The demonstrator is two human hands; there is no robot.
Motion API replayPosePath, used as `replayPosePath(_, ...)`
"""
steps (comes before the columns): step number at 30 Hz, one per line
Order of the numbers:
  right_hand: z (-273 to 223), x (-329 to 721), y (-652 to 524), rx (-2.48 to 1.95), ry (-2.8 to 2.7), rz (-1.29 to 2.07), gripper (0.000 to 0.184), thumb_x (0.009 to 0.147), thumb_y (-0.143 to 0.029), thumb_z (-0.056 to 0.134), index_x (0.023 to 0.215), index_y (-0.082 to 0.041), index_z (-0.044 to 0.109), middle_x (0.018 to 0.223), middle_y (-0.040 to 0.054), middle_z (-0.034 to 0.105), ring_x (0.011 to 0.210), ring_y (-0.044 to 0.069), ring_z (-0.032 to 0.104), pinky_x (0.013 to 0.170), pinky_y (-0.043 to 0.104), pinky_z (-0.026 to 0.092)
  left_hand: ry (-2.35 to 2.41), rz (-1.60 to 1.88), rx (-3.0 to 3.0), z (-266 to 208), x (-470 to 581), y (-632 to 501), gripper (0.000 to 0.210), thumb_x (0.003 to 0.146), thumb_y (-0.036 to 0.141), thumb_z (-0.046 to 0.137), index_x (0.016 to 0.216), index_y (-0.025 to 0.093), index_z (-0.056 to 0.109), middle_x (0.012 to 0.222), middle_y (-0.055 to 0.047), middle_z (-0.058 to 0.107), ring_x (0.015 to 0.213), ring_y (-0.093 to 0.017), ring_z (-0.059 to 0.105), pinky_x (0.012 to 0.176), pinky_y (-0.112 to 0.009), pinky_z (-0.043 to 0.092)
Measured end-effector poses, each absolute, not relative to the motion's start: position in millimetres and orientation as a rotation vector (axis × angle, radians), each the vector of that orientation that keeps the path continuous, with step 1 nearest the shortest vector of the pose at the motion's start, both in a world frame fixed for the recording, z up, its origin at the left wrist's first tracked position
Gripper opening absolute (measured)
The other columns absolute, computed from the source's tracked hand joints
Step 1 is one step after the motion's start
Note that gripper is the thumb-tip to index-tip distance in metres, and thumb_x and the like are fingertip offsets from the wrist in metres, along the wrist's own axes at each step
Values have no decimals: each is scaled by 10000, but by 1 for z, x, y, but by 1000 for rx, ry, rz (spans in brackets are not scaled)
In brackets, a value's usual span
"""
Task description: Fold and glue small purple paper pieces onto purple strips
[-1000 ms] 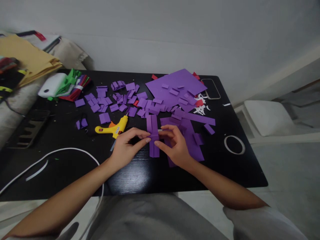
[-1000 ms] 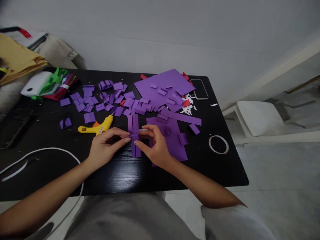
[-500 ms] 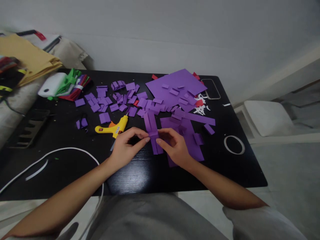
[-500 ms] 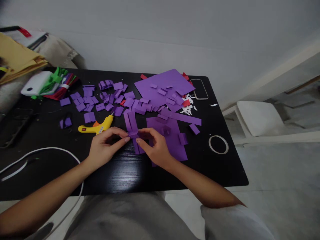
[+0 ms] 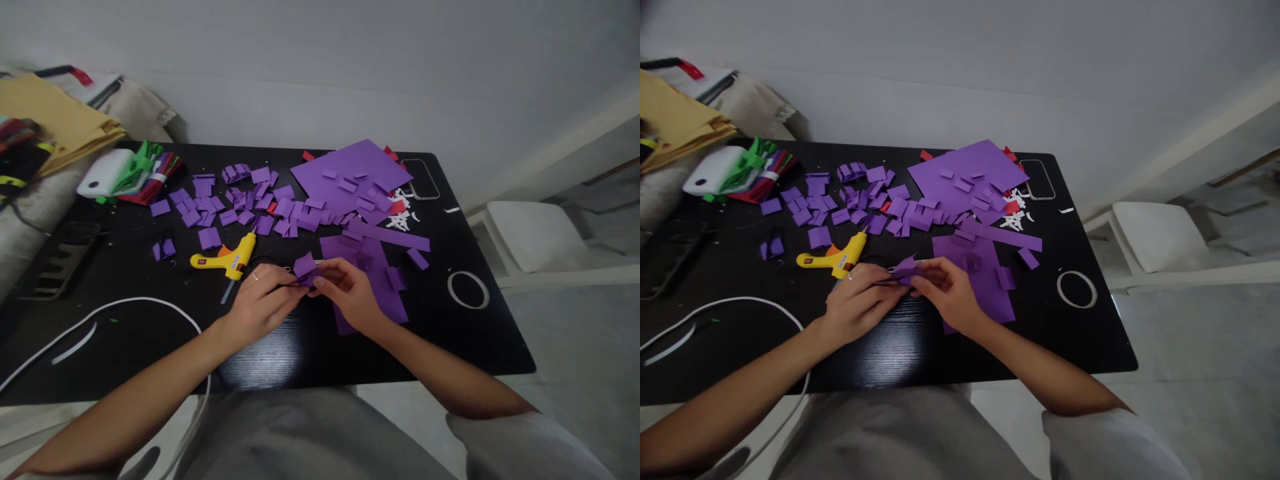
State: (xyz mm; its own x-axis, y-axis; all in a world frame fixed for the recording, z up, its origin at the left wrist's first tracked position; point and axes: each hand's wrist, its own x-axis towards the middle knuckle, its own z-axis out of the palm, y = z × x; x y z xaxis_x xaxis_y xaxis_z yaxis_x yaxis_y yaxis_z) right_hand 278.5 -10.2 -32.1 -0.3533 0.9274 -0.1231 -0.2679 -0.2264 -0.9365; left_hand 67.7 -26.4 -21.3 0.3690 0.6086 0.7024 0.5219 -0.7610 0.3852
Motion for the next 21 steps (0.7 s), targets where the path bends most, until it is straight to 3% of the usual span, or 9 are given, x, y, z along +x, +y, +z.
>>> replayPosePath(5,-35,280,-5,-987,-1035,1750,309,783,-449,899,927,-217,753,863,-4,787,786,175,767,801,387,712,1029,1231,2651,-20,68,-27,177,914,159,746,1056,264,733,950,-37,770,876,-212,714,851,-391,563)
replayPosePath(9,-38,280,-2,-1044,-1028,1727,350,740,-453,919,941,-198,787,809,2,788,744,173,763,763,371,709,1115,1351,2515,-16,70,-28,278,865,170,804,1099,229,664,957,-42,742,889,-209,709,838,-362,571)
replayPosePath(15,-36,279,-4,-1065,-1142,1601,319,799,-431,866,1027,-210,832,970,34,809,853,188,763,778,362,714,1259,1317,2429,-11,65,-25,380,931,133,719,1300,197,658,1149,-93,689,1070,-228,699,938,-366,586)
replayPosePath(21,-36,280,-6,-1028,-1195,1547,297,847,-410,827,1086,-235,817,1047,41,747,870,187,750,758,370,728,1171,1146,2317,-8,61,-23,301,967,119,654,1249,200,716,1225,-102,681,1129,-216,688,995,-360,580)
